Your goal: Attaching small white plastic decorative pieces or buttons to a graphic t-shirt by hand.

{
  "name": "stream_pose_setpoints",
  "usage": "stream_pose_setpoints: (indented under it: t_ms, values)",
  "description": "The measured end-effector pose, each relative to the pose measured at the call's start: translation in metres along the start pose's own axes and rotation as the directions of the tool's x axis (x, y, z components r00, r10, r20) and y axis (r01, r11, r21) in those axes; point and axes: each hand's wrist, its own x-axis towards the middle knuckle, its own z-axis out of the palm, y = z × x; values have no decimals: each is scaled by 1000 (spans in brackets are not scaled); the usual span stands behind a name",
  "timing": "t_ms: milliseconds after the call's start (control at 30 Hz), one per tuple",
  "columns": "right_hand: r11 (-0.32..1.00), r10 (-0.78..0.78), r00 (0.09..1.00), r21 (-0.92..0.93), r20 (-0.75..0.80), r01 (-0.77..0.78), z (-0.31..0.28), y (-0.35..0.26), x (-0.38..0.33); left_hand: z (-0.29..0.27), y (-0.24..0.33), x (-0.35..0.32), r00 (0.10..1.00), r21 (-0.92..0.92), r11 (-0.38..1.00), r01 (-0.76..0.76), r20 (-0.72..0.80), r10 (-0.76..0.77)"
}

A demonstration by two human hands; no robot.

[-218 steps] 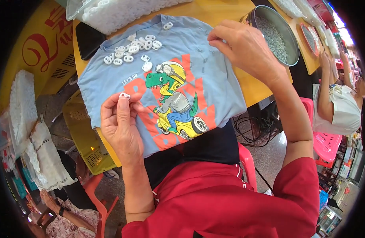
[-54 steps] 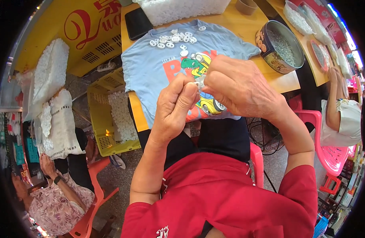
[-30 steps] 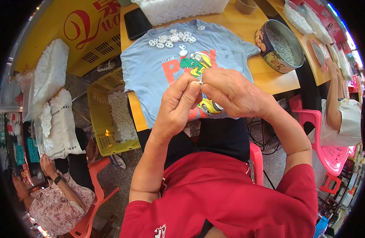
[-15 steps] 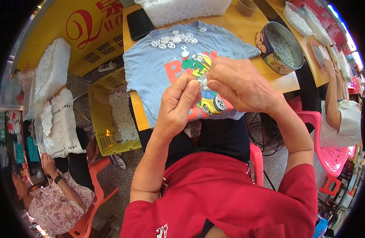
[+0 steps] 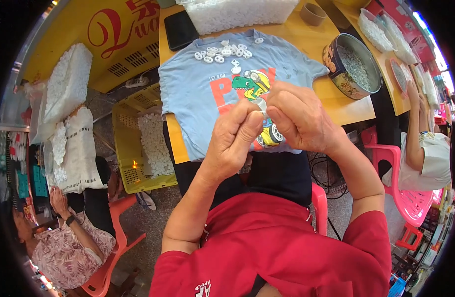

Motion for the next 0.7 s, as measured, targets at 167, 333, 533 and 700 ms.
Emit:
stream_pose_setpoints:
  t_ms: [167, 333, 533, 700]
  values:
    - [1000, -18, 995, -7, -99, 17, 9, -4, -1, 12, 2, -2, 997, 43, 999, -21, -77, 24]
    - [999, -19, 973, -38, -231, 11, 22, -1, -5, 19, -4, -4, 987, 52, 998, -35, -155, 43]
    - [1000, 25, 966, 2, -258, -25, 30, -6, -4, 18, -4, -4, 976, 87, 993, -79, -198, 95]
    - [999, 18, 934, 32, -356, -7, 44, -5, -5, 21, -4, -4, 968, 95, 991, -91, -226, 110]
